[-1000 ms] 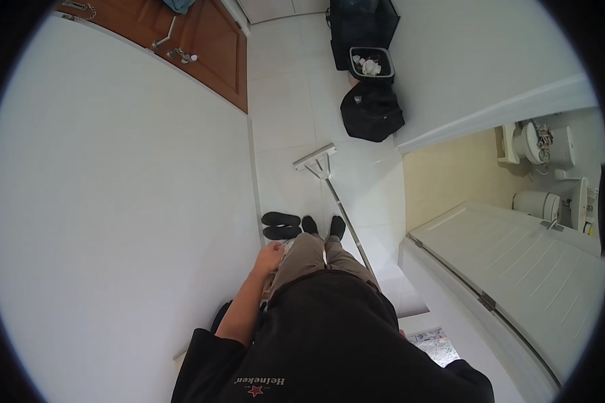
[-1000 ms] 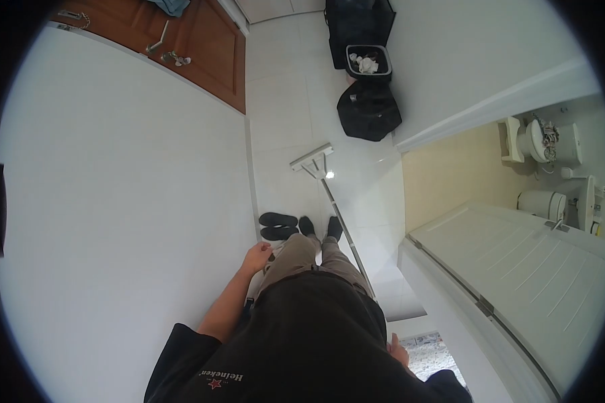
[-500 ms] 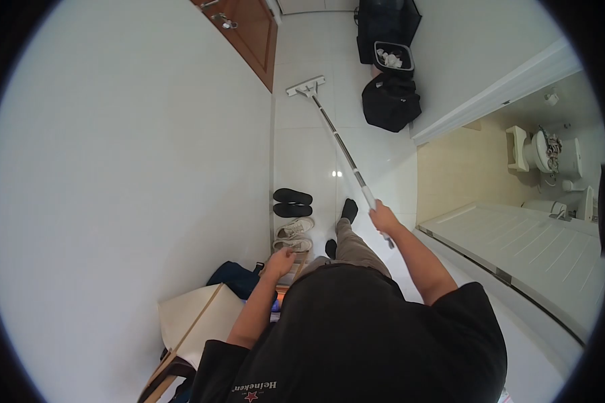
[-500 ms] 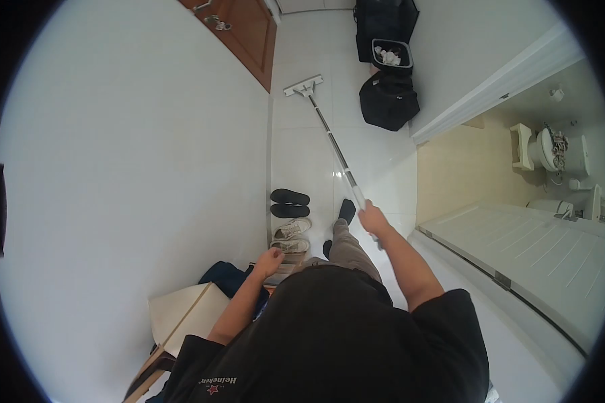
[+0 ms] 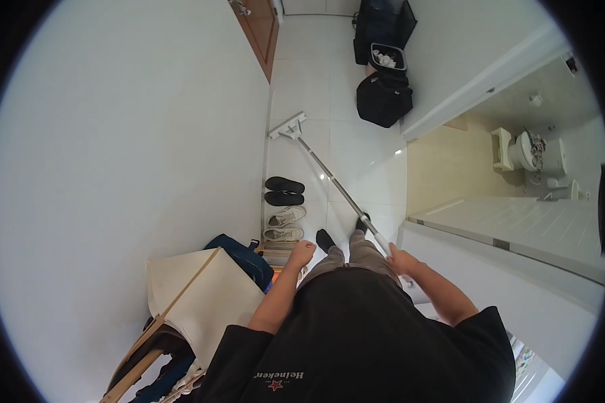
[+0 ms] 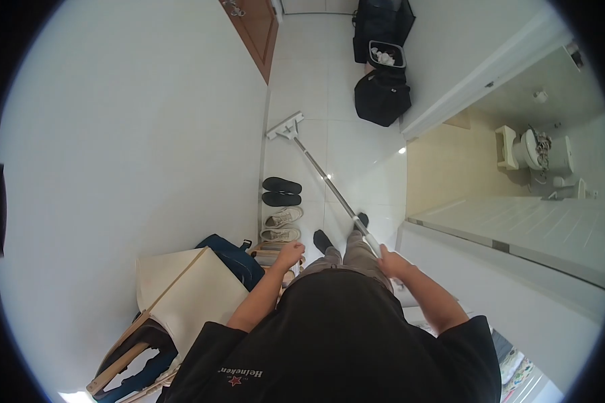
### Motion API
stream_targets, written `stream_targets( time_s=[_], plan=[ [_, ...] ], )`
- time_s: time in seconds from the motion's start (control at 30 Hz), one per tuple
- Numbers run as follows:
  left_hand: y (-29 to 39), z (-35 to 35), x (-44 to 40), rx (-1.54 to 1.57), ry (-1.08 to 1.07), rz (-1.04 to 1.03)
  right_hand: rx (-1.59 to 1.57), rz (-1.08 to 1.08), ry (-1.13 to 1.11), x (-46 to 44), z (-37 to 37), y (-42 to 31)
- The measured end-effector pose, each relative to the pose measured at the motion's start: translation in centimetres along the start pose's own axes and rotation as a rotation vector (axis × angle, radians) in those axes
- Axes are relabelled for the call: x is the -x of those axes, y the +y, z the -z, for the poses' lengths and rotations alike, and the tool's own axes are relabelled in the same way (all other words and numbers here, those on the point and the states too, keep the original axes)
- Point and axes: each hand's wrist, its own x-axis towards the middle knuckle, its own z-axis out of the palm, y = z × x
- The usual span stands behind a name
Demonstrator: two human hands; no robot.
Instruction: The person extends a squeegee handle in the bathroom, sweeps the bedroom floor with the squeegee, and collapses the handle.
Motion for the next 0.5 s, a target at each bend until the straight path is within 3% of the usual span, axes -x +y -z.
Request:
stream_targets(
  time_s=[0.03, 0.23, 0.4, 0.5],
  plan=[
    [0.6, -0.5, -0.1, -0.162, 0.01, -0.086, 0.041, -0.025, 0.021, 1.7, 0.0, 1.1],
    [3.2, -1.2, -0.7, -0.27, -0.03, -0.149, 0.162, -0.29, 0.154, 11.7, -1.1, 8.1],
    [3.2, -1.2, -0.4, -0.295, -0.034, -0.13, 0.098, -0.467, 0.084, 19.7, -9.8, 13.8],
    [1.5, -1.8, -0.3, -0.282, -0.039, -0.081, -0.004, -0.434, 0.059, 19.1, -8.4, 9.2]
  ],
)
